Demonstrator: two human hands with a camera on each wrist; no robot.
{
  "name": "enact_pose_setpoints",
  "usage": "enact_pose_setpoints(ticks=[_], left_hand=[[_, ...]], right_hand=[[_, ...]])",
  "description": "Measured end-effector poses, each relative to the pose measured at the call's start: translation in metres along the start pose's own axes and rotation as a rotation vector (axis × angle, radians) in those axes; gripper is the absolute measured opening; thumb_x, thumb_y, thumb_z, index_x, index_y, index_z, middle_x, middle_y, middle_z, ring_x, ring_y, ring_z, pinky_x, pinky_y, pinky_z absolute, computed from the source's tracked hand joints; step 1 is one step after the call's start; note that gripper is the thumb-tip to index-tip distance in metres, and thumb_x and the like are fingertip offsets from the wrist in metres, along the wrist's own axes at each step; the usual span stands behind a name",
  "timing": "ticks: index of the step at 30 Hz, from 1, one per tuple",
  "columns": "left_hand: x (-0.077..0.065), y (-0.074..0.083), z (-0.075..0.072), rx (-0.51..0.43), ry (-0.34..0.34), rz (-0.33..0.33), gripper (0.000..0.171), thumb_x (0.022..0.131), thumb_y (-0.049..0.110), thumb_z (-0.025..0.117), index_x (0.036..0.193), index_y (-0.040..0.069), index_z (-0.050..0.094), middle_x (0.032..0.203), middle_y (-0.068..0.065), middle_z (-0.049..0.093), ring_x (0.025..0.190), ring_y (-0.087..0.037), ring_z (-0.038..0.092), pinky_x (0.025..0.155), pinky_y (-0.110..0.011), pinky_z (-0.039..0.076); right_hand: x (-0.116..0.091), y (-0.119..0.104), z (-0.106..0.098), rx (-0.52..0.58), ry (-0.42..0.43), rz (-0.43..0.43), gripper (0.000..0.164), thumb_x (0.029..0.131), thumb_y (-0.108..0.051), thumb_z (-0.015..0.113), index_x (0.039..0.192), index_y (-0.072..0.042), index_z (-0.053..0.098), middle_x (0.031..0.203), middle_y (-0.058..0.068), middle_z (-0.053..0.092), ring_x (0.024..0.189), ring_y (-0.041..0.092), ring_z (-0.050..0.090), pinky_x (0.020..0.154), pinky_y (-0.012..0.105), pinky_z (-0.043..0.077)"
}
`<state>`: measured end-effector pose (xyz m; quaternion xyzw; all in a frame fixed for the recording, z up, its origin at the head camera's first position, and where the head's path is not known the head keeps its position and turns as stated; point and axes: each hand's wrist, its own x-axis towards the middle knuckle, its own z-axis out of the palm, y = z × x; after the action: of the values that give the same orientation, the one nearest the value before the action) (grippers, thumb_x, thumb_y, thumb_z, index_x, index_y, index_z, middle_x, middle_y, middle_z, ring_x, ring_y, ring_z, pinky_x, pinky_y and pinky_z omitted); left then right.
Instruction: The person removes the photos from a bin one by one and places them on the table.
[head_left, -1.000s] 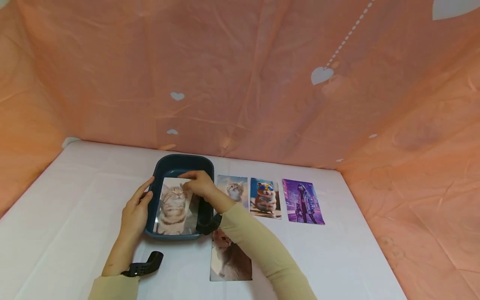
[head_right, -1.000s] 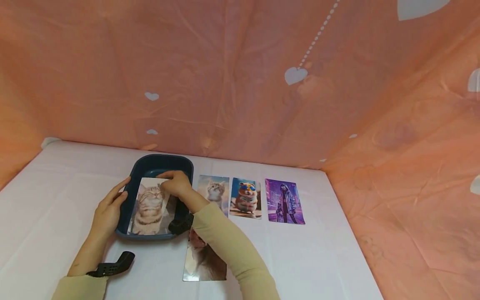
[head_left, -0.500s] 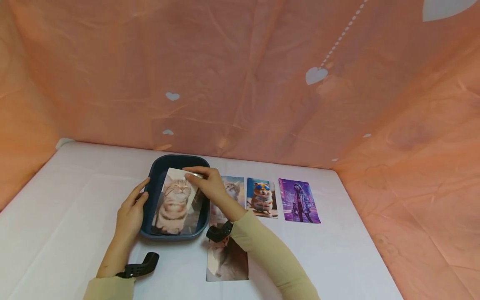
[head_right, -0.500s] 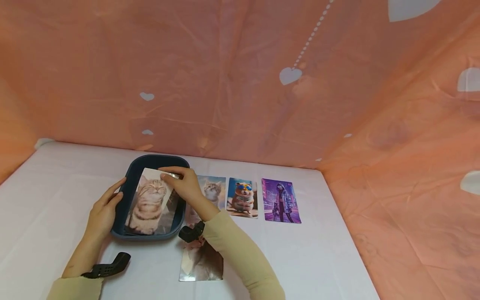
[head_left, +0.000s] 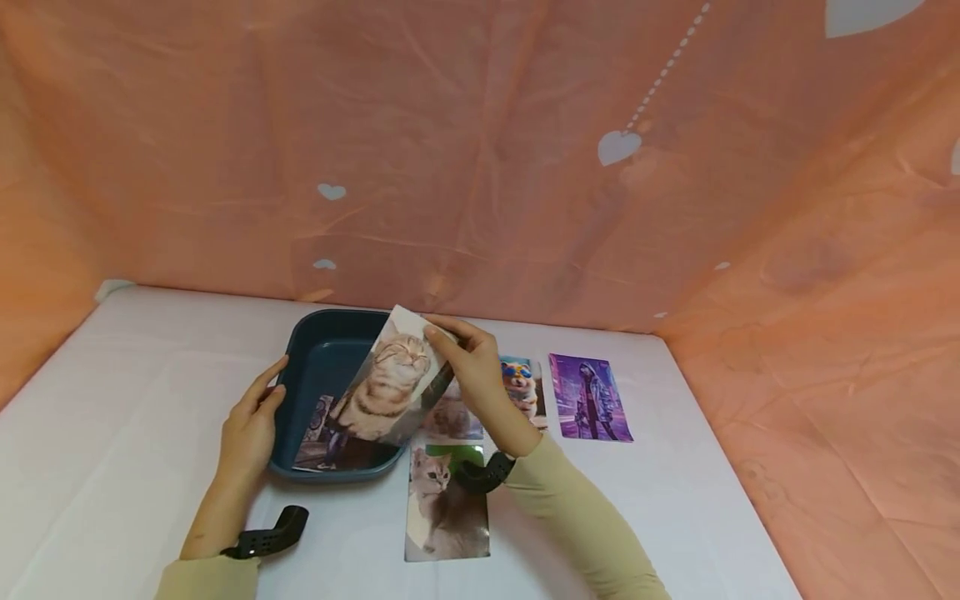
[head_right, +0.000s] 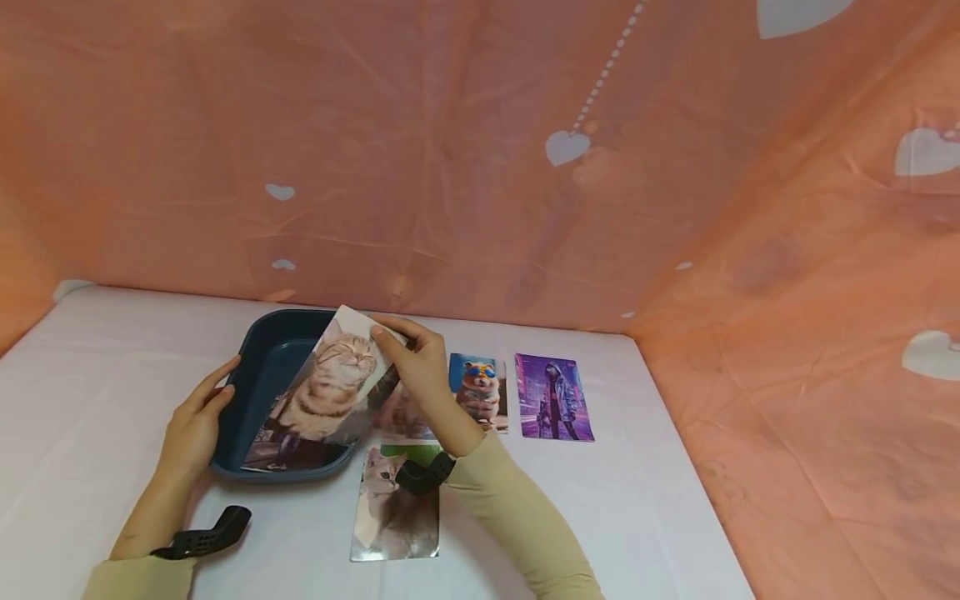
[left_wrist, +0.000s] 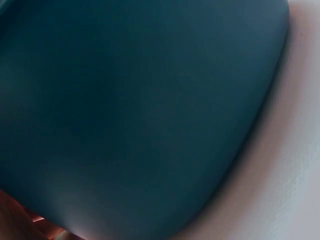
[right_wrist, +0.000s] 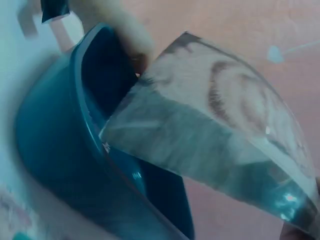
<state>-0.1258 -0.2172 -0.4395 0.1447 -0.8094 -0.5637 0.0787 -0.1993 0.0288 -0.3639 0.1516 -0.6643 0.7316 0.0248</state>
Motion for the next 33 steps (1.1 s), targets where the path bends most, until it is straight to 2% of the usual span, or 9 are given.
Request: enact_pose_setpoints(ticks=[2,5,9,16,20,24,29,33], left_hand=[[0.000,0.000,-0.001,0.001,0.004,-0.006,0.046,0.104,0.033,0.030,0.150,0.025,0.034,0.142,-0.026,0.042,0.131,-0.042,0.035,0.108,-0.061,0.022],[0.001,-0.001,-0.002,-0.002,0.008,-0.011,0.046,0.104,0.033,0.030,0.150,0.025,0.034,0.143,-0.026,0.041,0.132,-0.043,0.034,0.108,-0.062,0.021],[0.002,-0.002,-0.004,-0.006,0.013,-0.010,0.046,0.105,0.033,0.030,0.149,0.025,0.034,0.143,-0.026,0.041,0.134,-0.042,0.033,0.109,-0.061,0.021],[0.003,-0.003,-0.005,0.018,0.026,0.004,0.046,0.104,0.033,0.031,0.149,0.023,0.036,0.142,-0.027,0.042,0.133,-0.044,0.035,0.108,-0.061,0.022],[0.003,-0.003,-0.005,0.011,0.023,0.001,0.046,0.104,0.033,0.031,0.149,0.023,0.036,0.143,-0.026,0.042,0.133,-0.043,0.034,0.108,-0.061,0.022],[0.003,-0.002,-0.004,0.005,0.019,-0.006,0.046,0.104,0.034,0.031,0.149,0.023,0.036,0.144,-0.026,0.041,0.134,-0.042,0.034,0.109,-0.061,0.021],[0.003,-0.002,-0.002,0.007,0.014,-0.011,0.046,0.104,0.034,0.031,0.149,0.024,0.035,0.144,-0.025,0.040,0.134,-0.042,0.033,0.109,-0.061,0.021],[0.002,-0.001,-0.001,0.012,0.010,-0.009,0.046,0.104,0.034,0.031,0.149,0.023,0.035,0.143,-0.026,0.041,0.133,-0.043,0.034,0.108,-0.061,0.021]], right_hand=[[-0.003,-0.003,-0.010,0.027,0.044,-0.023,0.030,0.090,-0.005,0.064,0.115,0.012,0.063,0.090,-0.010,0.070,0.070,0.003,0.061,0.062,0.019,0.050],[-0.010,-0.003,-0.025,0.008,0.079,-0.023,0.030,0.090,-0.007,0.064,0.114,0.010,0.064,0.091,-0.008,0.070,0.071,0.004,0.061,0.062,0.020,0.051],[-0.026,0.007,-0.046,-0.067,0.081,0.067,0.028,0.090,-0.010,0.064,0.114,0.004,0.067,0.090,-0.005,0.070,0.069,0.007,0.063,0.060,0.023,0.052],[-0.051,0.029,-0.076,-0.150,0.079,0.180,0.027,0.089,-0.005,0.065,0.113,0.007,0.067,0.116,0.014,0.065,0.085,0.006,0.062,0.067,0.021,0.051],[-0.059,0.034,-0.092,-0.184,0.079,0.232,0.027,0.089,-0.007,0.066,0.113,0.005,0.068,0.119,0.016,0.065,0.086,0.008,0.064,0.068,0.022,0.052],[-0.064,0.037,-0.108,-0.237,0.033,0.268,0.027,0.090,-0.011,0.066,0.114,0.002,0.068,0.121,0.013,0.065,0.091,0.008,0.063,0.071,0.023,0.052],[-0.069,0.038,-0.128,-0.372,-0.061,0.301,0.029,0.090,-0.017,0.066,0.115,-0.002,0.069,0.123,0.012,0.065,0.098,0.008,0.061,0.073,0.022,0.050],[-0.071,0.039,-0.144,-0.406,-0.127,0.323,0.031,0.091,-0.019,0.066,0.116,-0.001,0.068,0.126,0.013,0.063,0.113,0.019,0.058,0.079,0.023,0.049]])
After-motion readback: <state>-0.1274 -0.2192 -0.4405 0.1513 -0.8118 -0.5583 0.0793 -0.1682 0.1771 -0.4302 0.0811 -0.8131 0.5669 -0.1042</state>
